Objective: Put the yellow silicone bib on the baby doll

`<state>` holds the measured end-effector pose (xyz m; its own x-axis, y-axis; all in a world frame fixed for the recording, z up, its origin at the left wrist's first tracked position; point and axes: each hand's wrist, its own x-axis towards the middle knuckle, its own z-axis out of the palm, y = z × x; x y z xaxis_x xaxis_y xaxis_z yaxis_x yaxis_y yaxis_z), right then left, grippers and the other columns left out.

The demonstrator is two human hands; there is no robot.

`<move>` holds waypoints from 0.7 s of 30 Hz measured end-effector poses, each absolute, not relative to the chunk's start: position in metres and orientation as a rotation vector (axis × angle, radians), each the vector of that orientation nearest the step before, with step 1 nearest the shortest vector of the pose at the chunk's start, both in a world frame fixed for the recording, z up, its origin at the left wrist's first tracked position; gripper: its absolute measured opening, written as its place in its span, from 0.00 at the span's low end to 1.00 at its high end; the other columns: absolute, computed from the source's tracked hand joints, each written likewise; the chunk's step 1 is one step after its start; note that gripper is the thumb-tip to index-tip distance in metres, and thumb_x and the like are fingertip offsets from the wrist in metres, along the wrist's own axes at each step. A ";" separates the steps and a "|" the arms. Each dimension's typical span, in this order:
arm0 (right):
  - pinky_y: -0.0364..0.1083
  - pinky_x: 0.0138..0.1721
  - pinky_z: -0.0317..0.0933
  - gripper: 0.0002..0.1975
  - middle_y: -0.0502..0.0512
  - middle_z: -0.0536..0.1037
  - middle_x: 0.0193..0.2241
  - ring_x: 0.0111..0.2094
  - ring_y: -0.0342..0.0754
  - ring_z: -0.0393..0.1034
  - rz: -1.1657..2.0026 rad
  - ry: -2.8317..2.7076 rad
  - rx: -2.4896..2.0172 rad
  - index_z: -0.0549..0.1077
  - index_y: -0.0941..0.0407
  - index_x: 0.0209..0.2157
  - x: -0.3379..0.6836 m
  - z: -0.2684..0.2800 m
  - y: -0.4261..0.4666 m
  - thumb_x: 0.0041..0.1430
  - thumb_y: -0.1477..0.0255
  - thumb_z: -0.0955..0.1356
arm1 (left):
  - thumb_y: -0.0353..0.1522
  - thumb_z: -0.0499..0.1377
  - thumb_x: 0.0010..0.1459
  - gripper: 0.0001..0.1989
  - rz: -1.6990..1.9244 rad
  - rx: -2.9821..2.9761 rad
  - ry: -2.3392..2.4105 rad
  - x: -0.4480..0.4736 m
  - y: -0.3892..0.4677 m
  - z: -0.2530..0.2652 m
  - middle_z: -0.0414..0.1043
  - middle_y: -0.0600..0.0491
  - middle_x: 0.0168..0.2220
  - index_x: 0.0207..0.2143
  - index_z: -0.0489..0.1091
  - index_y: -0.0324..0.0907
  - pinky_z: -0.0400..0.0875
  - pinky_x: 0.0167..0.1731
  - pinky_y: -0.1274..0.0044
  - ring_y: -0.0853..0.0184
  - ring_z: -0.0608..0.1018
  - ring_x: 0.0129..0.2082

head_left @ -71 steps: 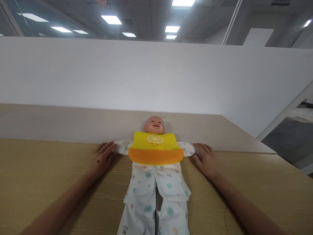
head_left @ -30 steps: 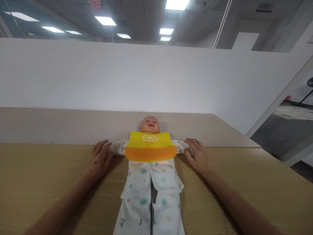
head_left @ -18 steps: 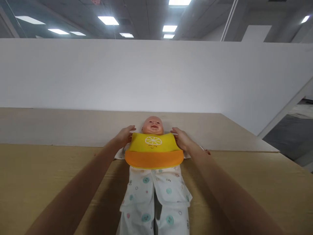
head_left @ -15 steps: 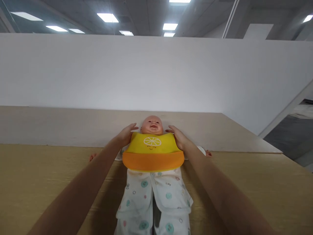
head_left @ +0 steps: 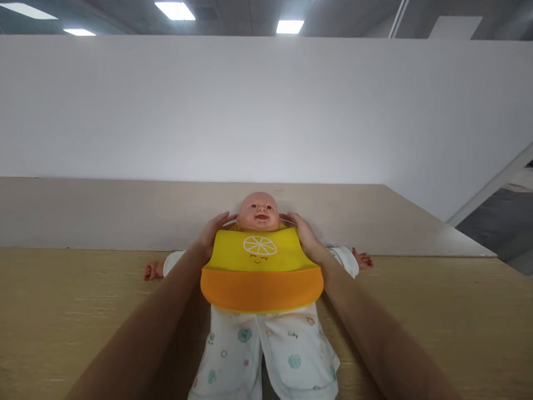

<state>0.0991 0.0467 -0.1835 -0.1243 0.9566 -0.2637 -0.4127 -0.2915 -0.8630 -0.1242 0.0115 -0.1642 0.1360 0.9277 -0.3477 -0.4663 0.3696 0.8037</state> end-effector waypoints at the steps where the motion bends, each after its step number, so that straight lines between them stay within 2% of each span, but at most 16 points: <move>1: 0.43 0.33 0.62 0.12 0.52 0.78 0.33 0.31 0.46 0.71 1.612 -0.777 -1.030 0.73 0.56 0.34 0.099 -0.184 0.042 0.49 0.66 0.64 | 0.37 0.55 0.53 0.20 1.109 0.586 0.920 -0.124 0.006 -0.165 0.75 0.49 0.36 0.47 0.66 0.39 0.73 0.29 0.72 0.62 0.78 0.28; 4: 0.43 0.41 0.61 0.12 0.52 0.78 0.38 0.42 0.47 0.70 1.497 -0.833 -1.010 0.75 0.55 0.32 0.100 -0.183 0.023 0.46 0.66 0.64 | 0.36 0.56 0.51 0.22 1.138 0.580 0.814 -0.121 -0.014 -0.165 0.74 0.49 0.38 0.49 0.66 0.40 0.73 0.33 0.73 0.62 0.78 0.32; 7: 0.45 0.47 0.60 0.12 0.51 0.78 0.38 0.47 0.49 0.68 1.451 -0.877 -0.995 0.75 0.54 0.31 0.102 -0.177 -0.003 0.44 0.66 0.65 | 0.36 0.56 0.50 0.21 1.157 0.543 0.790 -0.117 -0.037 -0.164 0.75 0.50 0.38 0.48 0.67 0.42 0.72 0.33 0.72 0.60 0.78 0.35; 11: 0.46 0.47 0.61 0.11 0.50 0.79 0.36 0.47 0.48 0.69 1.452 -0.864 -0.962 0.75 0.52 0.29 0.108 -0.170 -0.043 0.43 0.67 0.64 | 0.35 0.59 0.48 0.15 1.100 0.500 0.813 -0.110 -0.069 -0.166 0.77 0.51 0.35 0.40 0.71 0.42 0.72 0.32 0.72 0.59 0.79 0.35; 14: 0.46 0.46 0.61 0.10 0.50 0.79 0.35 0.44 0.49 0.70 1.495 -0.845 -0.953 0.75 0.53 0.27 0.113 -0.172 -0.070 0.42 0.67 0.65 | 0.34 0.61 0.47 0.11 1.120 0.564 0.743 -0.105 -0.096 -0.167 0.77 0.50 0.34 0.35 0.74 0.40 0.71 0.38 0.72 0.58 0.78 0.40; 18: 0.48 0.45 0.62 0.11 0.51 0.79 0.36 0.42 0.50 0.70 1.624 -0.800 -0.911 0.76 0.53 0.29 0.119 -0.178 -0.103 0.42 0.65 0.66 | 0.32 0.59 0.46 0.13 1.146 0.641 0.718 -0.102 -0.132 -0.167 0.77 0.50 0.39 0.36 0.75 0.40 0.67 0.47 0.68 0.55 0.74 0.47; 21: 0.46 0.44 0.62 0.09 0.48 0.79 0.35 0.40 0.50 0.71 1.720 -0.696 -0.857 0.77 0.51 0.29 0.122 -0.181 -0.133 0.43 0.66 0.68 | 0.26 0.60 0.38 0.18 1.105 0.724 0.727 -0.107 -0.146 -0.181 0.77 0.50 0.39 0.36 0.76 0.41 0.64 0.50 0.66 0.53 0.72 0.50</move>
<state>0.1221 -0.1325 -0.1808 -0.2001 0.9569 -0.2104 -0.5411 -0.2870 -0.7905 -0.1074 -0.1461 -0.1810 0.2786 0.9484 -0.1511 -0.5147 0.2803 0.8102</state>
